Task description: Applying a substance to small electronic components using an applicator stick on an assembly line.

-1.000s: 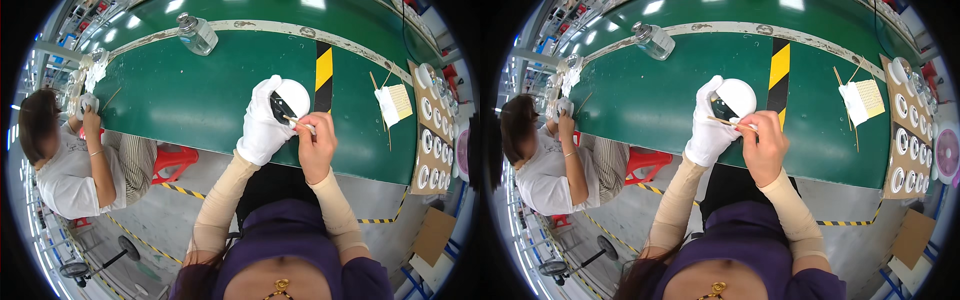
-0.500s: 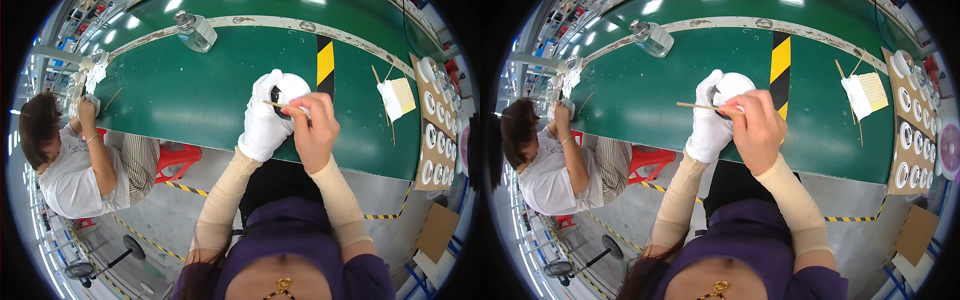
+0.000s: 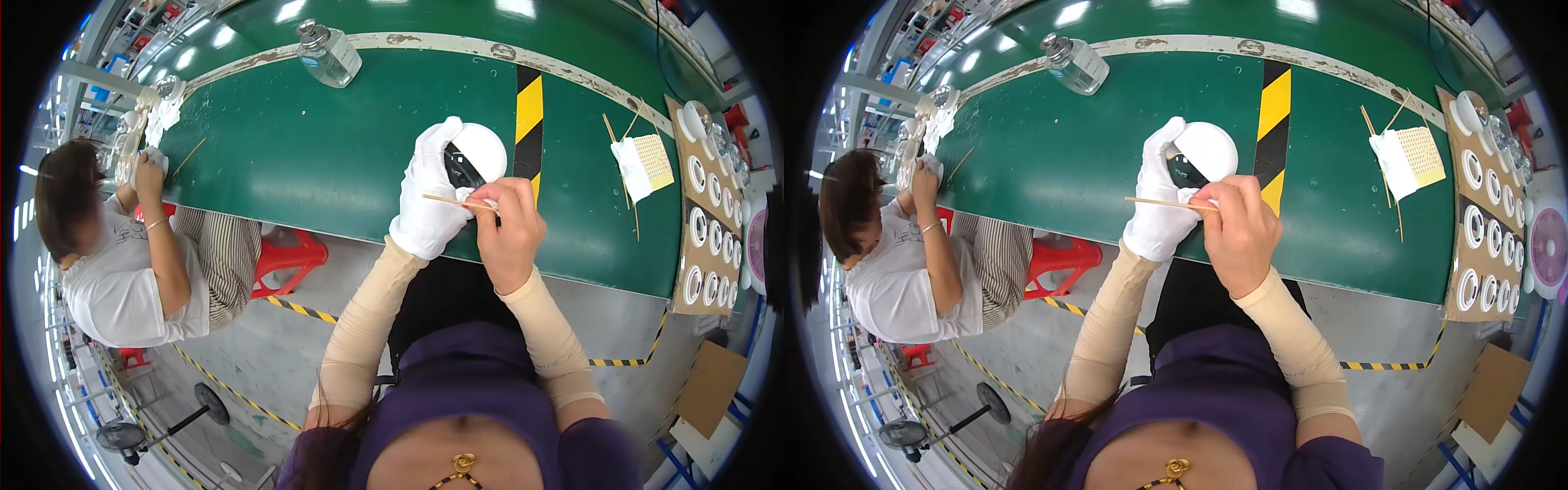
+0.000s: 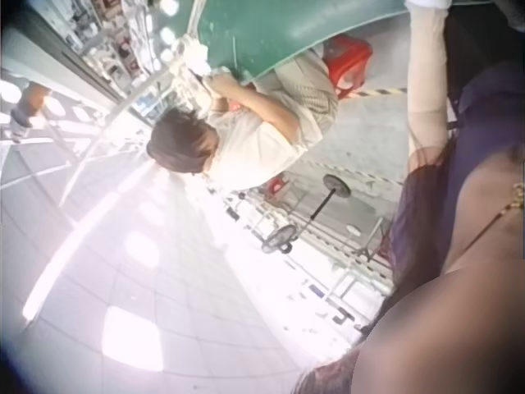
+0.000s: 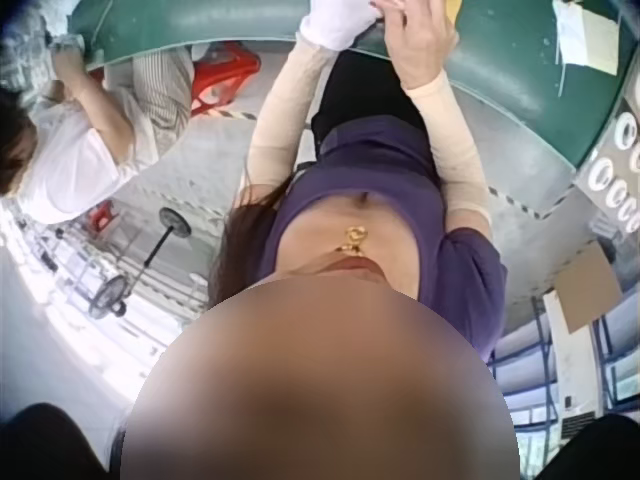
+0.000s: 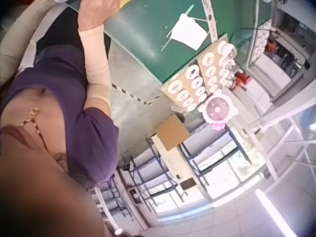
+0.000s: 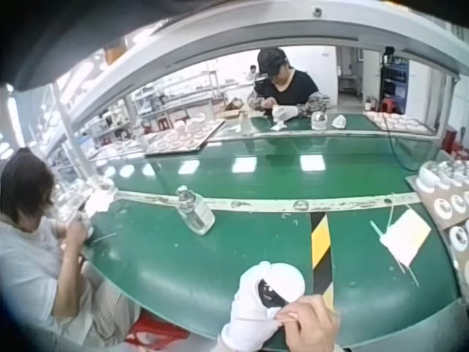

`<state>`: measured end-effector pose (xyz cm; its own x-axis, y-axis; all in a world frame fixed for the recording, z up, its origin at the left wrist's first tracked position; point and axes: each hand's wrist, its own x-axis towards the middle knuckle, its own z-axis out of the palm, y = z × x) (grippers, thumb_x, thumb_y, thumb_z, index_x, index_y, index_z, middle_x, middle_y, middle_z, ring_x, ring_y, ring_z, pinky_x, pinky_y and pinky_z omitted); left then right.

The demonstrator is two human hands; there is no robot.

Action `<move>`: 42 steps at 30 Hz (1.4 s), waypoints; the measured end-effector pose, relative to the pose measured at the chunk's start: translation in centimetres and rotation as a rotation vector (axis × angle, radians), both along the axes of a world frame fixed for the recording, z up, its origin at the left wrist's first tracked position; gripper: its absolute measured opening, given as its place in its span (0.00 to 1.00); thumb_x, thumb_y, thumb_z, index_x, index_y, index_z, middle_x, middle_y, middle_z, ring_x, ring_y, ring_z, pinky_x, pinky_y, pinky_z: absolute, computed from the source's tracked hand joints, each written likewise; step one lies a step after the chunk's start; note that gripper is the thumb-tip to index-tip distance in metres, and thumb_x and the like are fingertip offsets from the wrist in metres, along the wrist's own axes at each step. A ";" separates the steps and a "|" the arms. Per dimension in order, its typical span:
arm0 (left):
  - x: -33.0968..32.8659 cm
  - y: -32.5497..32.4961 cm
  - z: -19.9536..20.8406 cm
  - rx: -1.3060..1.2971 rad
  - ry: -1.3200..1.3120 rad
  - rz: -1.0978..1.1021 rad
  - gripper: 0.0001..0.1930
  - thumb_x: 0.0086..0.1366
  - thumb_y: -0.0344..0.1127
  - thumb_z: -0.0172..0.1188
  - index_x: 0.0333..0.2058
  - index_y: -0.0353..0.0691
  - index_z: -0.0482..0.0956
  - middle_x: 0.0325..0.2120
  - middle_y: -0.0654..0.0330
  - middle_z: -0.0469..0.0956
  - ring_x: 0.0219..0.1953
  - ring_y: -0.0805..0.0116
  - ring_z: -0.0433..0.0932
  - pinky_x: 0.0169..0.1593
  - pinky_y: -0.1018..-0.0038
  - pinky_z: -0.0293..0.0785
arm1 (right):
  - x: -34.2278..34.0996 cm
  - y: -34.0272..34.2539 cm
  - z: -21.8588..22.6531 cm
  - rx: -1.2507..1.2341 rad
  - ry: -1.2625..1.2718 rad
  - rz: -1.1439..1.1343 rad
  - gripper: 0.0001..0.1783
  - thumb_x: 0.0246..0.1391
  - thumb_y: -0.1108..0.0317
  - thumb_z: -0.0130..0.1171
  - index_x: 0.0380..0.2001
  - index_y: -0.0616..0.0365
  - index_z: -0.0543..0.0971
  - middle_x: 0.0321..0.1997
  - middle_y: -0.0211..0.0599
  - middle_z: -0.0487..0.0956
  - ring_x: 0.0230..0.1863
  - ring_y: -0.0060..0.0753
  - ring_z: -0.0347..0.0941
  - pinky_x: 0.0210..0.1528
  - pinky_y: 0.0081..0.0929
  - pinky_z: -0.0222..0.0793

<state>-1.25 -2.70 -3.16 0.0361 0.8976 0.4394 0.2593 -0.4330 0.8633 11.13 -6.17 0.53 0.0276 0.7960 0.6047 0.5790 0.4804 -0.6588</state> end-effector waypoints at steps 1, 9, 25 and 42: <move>-0.1 0.0 -0.2 -0.041 0.019 0.019 0.46 0.43 0.34 0.76 0.61 0.41 0.61 0.54 0.47 0.68 0.52 0.48 0.73 0.53 0.61 0.72 | -0.1 0.0 0.0 -0.005 0.008 -0.010 0.06 0.46 0.77 0.66 0.28 0.60 0.77 0.31 0.38 0.75 0.29 0.35 0.75 0.28 0.28 0.70; 0.7 -0.2 -0.1 -0.191 -0.104 0.054 0.45 0.45 0.38 0.78 0.59 0.38 0.60 0.52 0.48 0.70 0.49 0.52 0.77 0.50 0.63 0.75 | -0.3 2.0 0.0 0.005 0.223 0.029 0.10 0.47 0.75 0.67 0.33 0.58 0.76 0.39 0.37 0.73 0.29 0.30 0.72 0.30 0.26 0.69; 0.6 0.0 0.2 0.038 0.012 0.045 0.46 0.43 0.34 0.78 0.60 0.44 0.60 0.55 0.51 0.66 0.52 0.51 0.73 0.53 0.63 0.73 | -0.1 1.4 1.0 -0.215 0.383 0.075 0.07 0.54 0.78 0.61 0.35 0.64 0.73 0.34 0.23 0.70 0.34 0.13 0.65 0.37 0.14 0.63; 0.5 -0.3 1.2 0.093 0.149 0.076 0.48 0.45 0.29 0.78 0.63 0.40 0.56 0.51 0.54 0.72 0.50 0.64 0.74 0.55 0.68 0.71 | 1.2 0.8 0.1 -0.436 0.697 0.188 0.07 0.58 0.74 0.60 0.38 0.60 0.72 0.35 0.22 0.71 0.35 0.11 0.64 0.39 0.12 0.61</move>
<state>-0.72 -3.02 -1.95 0.0406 0.8557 0.5158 0.4160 -0.4839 0.7700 12.37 -5.39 0.59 0.1239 0.9829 0.1361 -0.0930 0.1481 -0.9846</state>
